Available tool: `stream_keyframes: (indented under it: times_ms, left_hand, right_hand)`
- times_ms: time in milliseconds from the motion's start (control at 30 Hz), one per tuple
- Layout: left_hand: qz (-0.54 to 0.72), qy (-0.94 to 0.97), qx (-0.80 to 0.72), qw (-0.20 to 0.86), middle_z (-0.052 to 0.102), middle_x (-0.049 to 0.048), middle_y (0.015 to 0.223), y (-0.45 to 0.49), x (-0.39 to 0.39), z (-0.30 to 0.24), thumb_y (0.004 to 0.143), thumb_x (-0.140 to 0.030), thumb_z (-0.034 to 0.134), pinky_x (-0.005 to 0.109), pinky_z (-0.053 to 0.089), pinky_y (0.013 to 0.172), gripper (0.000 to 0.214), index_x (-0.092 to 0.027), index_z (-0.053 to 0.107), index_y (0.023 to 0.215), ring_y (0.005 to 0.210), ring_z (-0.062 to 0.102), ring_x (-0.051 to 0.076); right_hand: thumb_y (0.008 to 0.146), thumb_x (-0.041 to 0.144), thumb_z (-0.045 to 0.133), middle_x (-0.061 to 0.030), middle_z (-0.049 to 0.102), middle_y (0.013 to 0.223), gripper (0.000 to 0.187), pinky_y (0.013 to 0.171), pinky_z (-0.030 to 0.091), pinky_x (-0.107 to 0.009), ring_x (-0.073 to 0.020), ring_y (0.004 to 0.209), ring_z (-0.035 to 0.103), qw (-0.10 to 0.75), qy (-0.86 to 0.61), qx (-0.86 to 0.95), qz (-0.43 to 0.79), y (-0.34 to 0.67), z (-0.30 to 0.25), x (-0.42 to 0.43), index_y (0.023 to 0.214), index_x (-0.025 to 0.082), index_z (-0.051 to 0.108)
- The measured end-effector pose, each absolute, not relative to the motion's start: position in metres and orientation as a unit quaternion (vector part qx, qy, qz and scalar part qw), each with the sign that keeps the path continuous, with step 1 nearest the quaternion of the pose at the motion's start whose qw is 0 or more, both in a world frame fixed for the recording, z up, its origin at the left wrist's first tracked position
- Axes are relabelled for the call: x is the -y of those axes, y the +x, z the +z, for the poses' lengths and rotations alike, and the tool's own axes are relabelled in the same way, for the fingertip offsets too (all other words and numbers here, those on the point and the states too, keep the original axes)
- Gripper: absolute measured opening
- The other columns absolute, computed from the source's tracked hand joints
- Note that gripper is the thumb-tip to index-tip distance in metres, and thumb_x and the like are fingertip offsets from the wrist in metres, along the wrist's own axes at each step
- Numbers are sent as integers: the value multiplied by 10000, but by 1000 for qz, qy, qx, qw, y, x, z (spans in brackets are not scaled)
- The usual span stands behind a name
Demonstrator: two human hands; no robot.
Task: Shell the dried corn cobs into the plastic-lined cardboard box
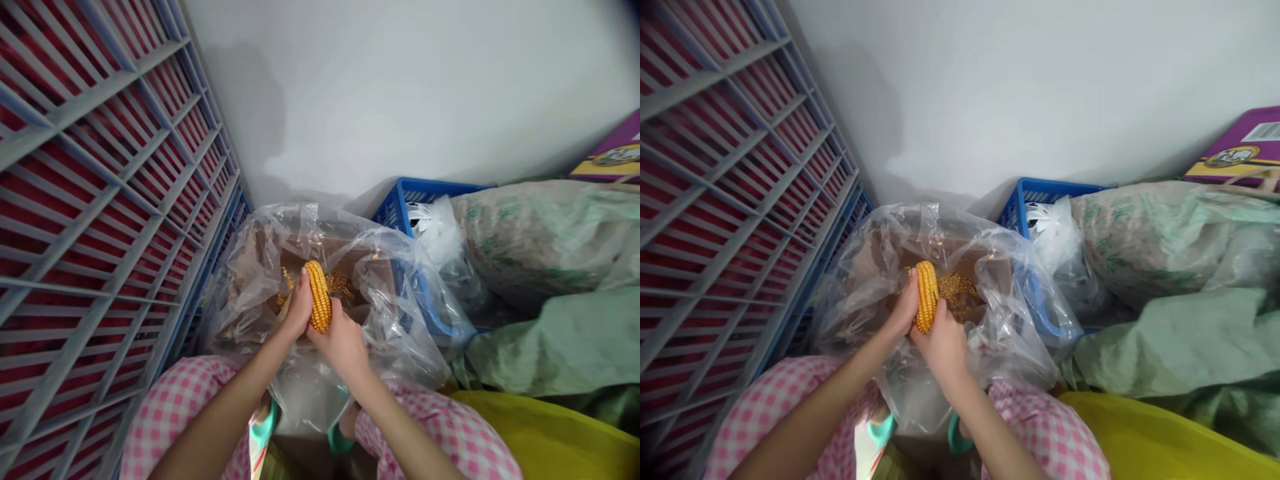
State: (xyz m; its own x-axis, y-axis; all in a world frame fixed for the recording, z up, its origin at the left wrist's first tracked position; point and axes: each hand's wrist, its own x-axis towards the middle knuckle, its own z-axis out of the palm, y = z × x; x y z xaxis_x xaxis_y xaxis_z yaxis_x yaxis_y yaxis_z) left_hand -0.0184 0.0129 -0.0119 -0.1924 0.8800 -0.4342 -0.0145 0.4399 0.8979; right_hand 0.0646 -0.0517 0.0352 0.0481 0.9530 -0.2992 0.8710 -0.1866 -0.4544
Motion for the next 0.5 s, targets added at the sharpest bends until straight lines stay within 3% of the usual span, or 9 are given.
stream_keyframes:
  times_ms: [100,333,500]
  left_hand:
    - [394,322,-674,535,661,104,901,-18,-13,-15,821,-604,296,334,452,817,528,-167,591,846,899,608,216]
    - [350,312,-705,533,644,101,725,-17,-10,-23,842,-546,284,341,460,681,488,-172,571,716,765,622,234]
    - [380,285,-700,533,657,88,802,-18,-12,-20,860,-416,335,320,466,713,351,-165,562,766,821,620,208]
  right_hand:
    - [740,342,570,-103,661,875,362,552,331,-259,-236,718,641,78,-718,638,267,66,34,52,1026,164,439]
    - [740,336,579,-117,653,896,362,564,350,-265,-238,723,641,52,-724,634,266,68,29,53,1017,155,434]
    - [743,358,570,-98,662,849,360,548,323,-251,-232,714,638,84,-722,625,285,71,32,52,1006,156,429]
